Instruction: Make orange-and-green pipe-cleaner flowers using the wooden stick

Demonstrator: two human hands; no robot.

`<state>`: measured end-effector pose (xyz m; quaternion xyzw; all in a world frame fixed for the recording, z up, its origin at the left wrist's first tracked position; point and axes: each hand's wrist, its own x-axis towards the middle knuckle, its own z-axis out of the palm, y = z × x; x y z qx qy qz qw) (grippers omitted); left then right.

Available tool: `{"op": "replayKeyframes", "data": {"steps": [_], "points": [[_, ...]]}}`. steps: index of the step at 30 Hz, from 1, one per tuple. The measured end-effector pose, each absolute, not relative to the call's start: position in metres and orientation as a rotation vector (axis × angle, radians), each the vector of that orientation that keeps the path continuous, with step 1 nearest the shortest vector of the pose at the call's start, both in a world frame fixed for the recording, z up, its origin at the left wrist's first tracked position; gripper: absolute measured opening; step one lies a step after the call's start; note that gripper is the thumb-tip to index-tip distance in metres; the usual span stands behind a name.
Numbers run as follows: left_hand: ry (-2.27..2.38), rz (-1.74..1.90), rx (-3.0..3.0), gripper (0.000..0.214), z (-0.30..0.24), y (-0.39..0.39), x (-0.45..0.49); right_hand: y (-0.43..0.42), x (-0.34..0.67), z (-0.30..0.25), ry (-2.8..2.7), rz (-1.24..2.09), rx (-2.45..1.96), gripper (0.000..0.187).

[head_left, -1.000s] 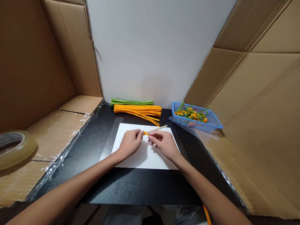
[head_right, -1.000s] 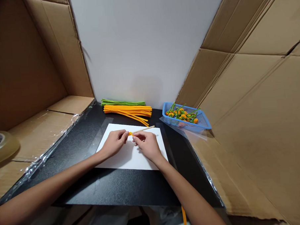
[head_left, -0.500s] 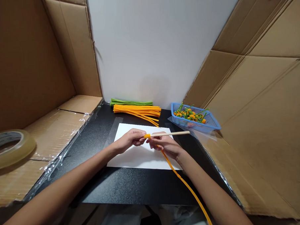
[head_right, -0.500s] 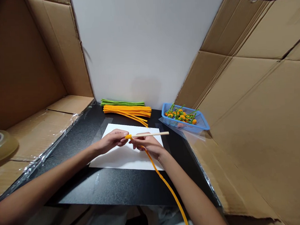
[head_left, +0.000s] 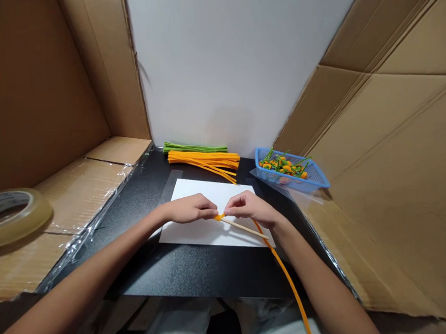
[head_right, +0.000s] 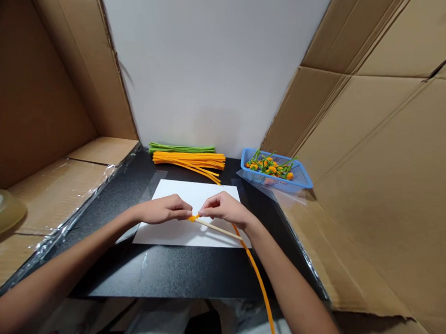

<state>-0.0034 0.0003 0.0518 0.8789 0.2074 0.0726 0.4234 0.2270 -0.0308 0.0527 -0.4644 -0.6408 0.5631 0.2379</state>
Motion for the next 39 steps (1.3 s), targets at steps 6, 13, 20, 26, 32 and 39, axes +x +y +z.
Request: {"op": "replayKeyframes", "data": {"steps": [6,13,20,26,32,39], "points": [[0.982,0.262,2.824,0.033,0.039,-0.004,0.004,-0.032,0.222,0.051,-1.782,1.286,-1.371,0.034],[1.466,0.451,2.751,0.034,0.03,-0.013,0.018,-0.033,0.213,0.048,-1.599,1.216,-1.293,0.034],[1.659,0.688,2.369,0.035,0.022,-0.017,0.024,-0.034,0.202,0.034,-1.43,1.256,-1.254,0.038],[1.468,0.946,1.95,0.04,0.017,-0.011,0.024,-0.033,0.2,0.027,-1.375,1.316,-1.219,0.039],[1.001,1.063,1.502,0.043,0.018,-0.009,0.029,-0.038,0.198,0.032,-1.427,1.386,-1.155,0.035],[0.595,0.785,1.325,0.04,0.041,-0.01,0.017,-0.034,0.211,0.04,-1.512,1.527,-1.071,0.037]]}}
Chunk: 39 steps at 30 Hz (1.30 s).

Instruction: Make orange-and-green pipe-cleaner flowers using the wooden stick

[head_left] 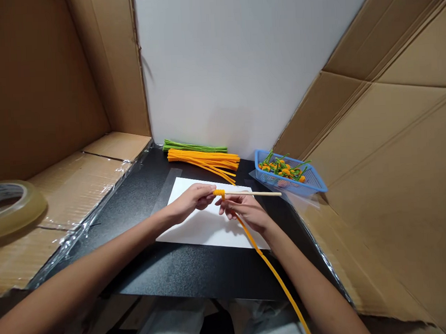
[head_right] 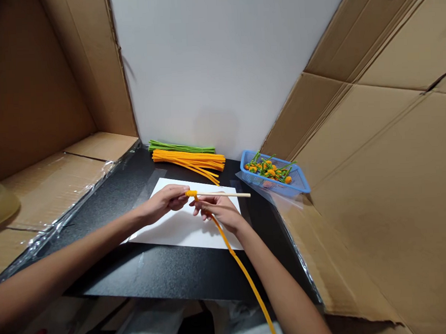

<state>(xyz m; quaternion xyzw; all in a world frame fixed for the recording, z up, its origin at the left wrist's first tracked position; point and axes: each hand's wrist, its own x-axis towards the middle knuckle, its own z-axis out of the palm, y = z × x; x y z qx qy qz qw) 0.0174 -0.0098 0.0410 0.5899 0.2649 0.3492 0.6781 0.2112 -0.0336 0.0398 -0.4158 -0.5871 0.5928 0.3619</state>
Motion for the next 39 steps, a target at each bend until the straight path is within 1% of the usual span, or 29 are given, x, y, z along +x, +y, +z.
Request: {"op": "replayKeyframes", "data": {"steps": [4,9,15,18,21,24,26,29,33,36,39], "points": [[0.482,0.606,1.504,0.04,0.052,-0.006,0.006,-0.031,0.222,0.047,-1.634,1.509,-1.043,0.035],[0.44,0.302,1.916,0.04,0.066,0.0,-0.008,-0.031,0.222,0.051,-1.716,1.504,-1.125,0.029],[0.567,0.217,2.266,0.036,0.066,0.003,-0.011,-0.034,0.217,0.049,-1.678,1.447,-1.231,0.033],[0.722,0.293,2.449,0.036,0.061,0.002,-0.007,-0.033,0.217,0.048,-1.629,1.393,-1.28,0.036],[0.992,0.465,2.563,0.037,0.054,0.001,-0.003,-0.033,0.218,0.048,-1.538,1.313,-1.292,0.037],[1.282,0.626,2.544,0.038,0.046,-0.002,0.003,-0.033,0.216,0.047,-1.437,1.304,-1.264,0.038],[1.375,0.721,2.503,0.037,0.039,-0.004,0.006,-0.033,0.214,0.046,-1.386,1.33,-1.241,0.041],[1.392,0.893,2.422,0.037,0.029,-0.007,0.011,-0.034,0.211,0.044,-1.341,1.348,-1.201,0.044],[1.329,1.112,2.186,0.039,0.026,-0.012,0.016,-0.035,0.209,0.041,-1.307,1.387,-1.156,0.041],[1.249,1.148,1.944,0.042,0.028,-0.014,0.02,-0.035,0.207,0.039,-1.298,1.423,-1.155,0.039],[1.064,1.091,1.775,0.047,0.028,-0.011,0.022,-0.034,0.206,0.038,-1.298,1.445,-1.165,0.034]]}}
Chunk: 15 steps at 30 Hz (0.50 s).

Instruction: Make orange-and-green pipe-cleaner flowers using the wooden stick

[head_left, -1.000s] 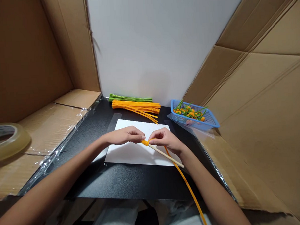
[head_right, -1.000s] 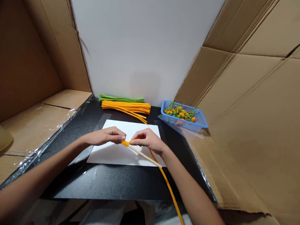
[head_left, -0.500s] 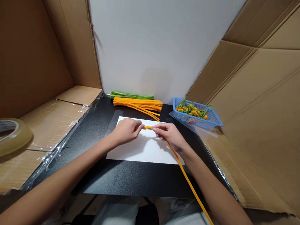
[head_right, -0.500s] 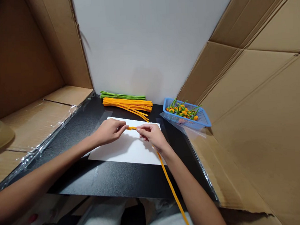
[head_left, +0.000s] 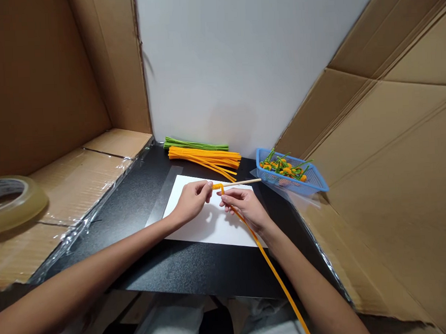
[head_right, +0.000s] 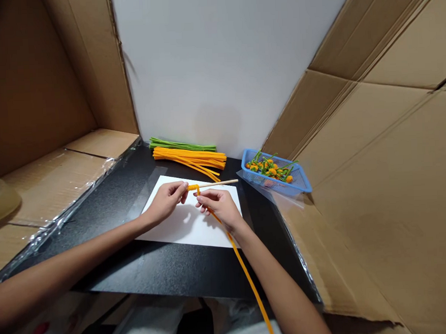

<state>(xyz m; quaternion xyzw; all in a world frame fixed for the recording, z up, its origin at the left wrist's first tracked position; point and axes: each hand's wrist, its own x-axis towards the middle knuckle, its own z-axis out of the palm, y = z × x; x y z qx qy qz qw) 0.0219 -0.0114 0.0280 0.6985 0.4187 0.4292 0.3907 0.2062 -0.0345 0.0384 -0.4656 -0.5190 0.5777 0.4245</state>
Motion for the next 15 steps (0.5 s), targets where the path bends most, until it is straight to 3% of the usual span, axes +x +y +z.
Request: {"op": "replayKeyframes", "data": {"steps": [9,15], "points": [[0.587,0.673,1.484,0.044,0.03,0.002,0.01,-0.032,0.213,0.038,-1.442,1.561,-1.14,0.033],[0.435,0.315,1.753,0.043,0.045,0.006,-0.002,-0.028,0.225,0.044,-1.684,1.621,-1.206,0.029]]}}
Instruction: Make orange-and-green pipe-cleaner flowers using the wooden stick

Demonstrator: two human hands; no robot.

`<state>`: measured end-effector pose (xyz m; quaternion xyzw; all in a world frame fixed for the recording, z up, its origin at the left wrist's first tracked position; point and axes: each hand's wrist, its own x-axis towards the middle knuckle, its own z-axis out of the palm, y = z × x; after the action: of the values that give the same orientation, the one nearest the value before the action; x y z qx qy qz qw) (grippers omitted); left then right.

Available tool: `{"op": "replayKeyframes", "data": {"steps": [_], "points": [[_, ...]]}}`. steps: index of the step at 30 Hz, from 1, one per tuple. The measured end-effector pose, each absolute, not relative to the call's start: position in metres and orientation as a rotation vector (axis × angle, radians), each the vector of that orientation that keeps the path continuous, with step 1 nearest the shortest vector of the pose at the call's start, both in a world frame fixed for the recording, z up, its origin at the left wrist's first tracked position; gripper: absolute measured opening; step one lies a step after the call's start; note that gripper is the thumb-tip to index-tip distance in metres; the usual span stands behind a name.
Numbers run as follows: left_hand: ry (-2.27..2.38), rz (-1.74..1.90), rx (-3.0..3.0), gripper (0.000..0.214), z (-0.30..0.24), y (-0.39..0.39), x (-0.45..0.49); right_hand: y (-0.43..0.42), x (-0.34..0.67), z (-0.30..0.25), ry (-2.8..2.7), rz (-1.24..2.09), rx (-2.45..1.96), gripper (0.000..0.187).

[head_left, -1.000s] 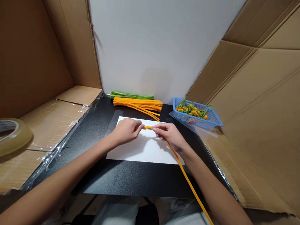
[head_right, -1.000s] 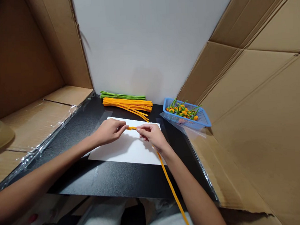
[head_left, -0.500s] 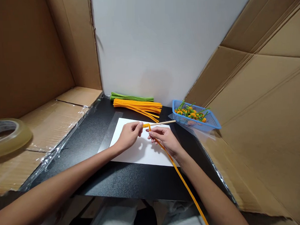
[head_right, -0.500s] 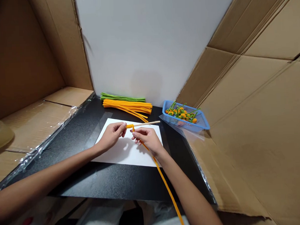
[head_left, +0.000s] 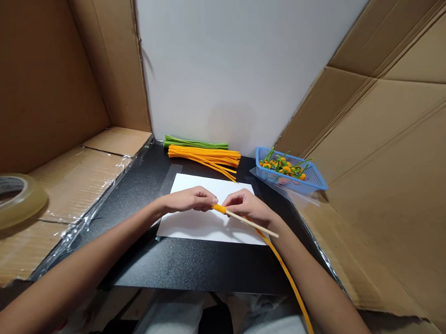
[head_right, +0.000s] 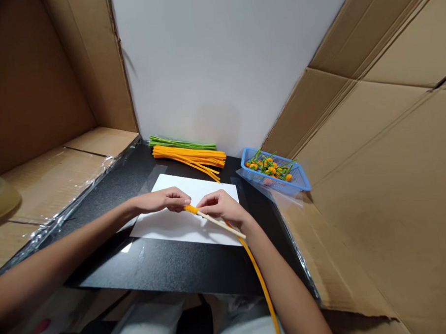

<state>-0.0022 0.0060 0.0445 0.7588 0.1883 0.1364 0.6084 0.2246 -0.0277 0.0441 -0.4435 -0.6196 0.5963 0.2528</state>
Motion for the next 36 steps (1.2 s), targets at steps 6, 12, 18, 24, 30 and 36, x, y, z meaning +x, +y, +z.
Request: {"op": "replayKeyframes", "data": {"steps": [6,12,18,24,30,36], "points": [[0.55,0.255,2.197,0.039,0.053,0.01,-0.009,-0.028,0.224,0.043,-1.677,1.628,-1.268,0.031],[0.949,0.484,2.515,0.036,0.042,0.004,0.0,-0.027,0.223,0.042,-1.624,1.333,-1.359,0.032],[1.301,0.69,2.541,0.038,0.027,-0.006,0.014,-0.032,0.214,0.037,-1.853,0.537,-1.36,0.018],[1.29,0.69,2.292,0.043,0.025,-0.01,0.017,-0.038,0.21,0.029,-2.067,-0.03,-1.191,0.006],[1.198,0.704,2.396,0.046,0.021,-0.015,0.019,-0.035,0.216,0.027,-2.134,-0.198,-1.124,0.012],[1.204,0.704,2.459,0.048,0.021,-0.019,0.02,-0.035,0.215,0.027,-2.203,-0.279,-1.09,0.013]]}}
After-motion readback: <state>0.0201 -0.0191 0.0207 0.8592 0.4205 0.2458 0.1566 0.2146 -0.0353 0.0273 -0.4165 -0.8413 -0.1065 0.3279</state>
